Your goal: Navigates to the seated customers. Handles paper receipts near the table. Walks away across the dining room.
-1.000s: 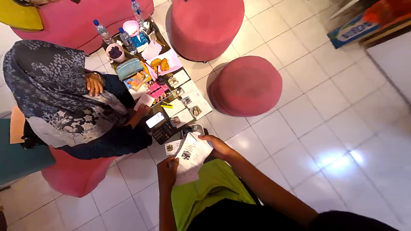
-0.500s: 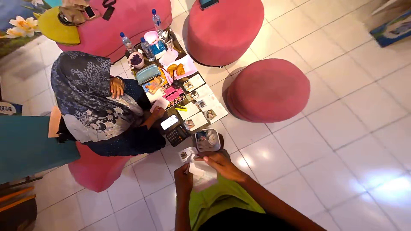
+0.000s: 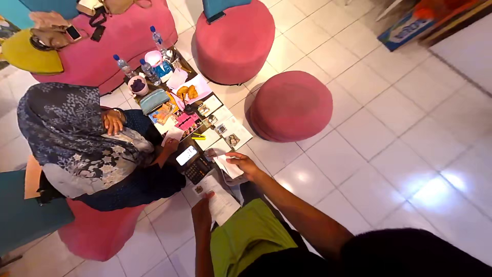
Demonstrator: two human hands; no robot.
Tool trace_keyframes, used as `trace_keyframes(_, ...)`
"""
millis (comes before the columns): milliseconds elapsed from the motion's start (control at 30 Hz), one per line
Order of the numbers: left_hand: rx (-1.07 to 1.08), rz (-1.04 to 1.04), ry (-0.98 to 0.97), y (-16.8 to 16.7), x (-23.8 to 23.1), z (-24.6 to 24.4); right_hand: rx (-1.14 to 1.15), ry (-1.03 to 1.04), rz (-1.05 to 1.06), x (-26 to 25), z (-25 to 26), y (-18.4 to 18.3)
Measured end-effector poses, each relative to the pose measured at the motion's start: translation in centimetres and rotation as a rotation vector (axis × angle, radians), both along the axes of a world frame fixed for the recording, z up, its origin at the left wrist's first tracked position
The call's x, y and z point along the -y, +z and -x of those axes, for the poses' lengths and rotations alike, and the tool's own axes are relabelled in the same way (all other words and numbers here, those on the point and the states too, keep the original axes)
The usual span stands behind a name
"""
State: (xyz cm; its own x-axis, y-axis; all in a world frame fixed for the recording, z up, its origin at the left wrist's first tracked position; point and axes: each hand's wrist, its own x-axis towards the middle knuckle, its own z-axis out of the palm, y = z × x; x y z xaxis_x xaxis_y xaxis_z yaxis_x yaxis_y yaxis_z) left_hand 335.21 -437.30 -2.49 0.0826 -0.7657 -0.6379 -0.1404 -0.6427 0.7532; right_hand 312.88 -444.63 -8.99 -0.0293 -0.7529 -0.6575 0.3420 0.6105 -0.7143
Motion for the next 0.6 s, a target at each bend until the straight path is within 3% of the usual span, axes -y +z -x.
trace_keyframes(133, -0.023, -0.031, 0.032, 0.0, -1.0, -0.2, -0.049, 0.16, 0.165, -2.5, 0.3, 0.3)
trace_keyframes(233, -0.017, 0.016, -0.058, 0.2, -1.8, 0.5, -0.015, 0.268, 0.23, -5.7, -0.2, 1.2)
trace_keyframes(367, 0.125, 0.125, -0.189, 0.6, -2.5, 1.4, 0.028, 0.279, 0.26, -8.4, -0.2, 1.9)
trace_keyframes(600, 0.192, 0.085, -0.308, 0.5, -2.9, 1.9, 0.129, 0.257, 0.284, -9.8, 0.4, 2.6)
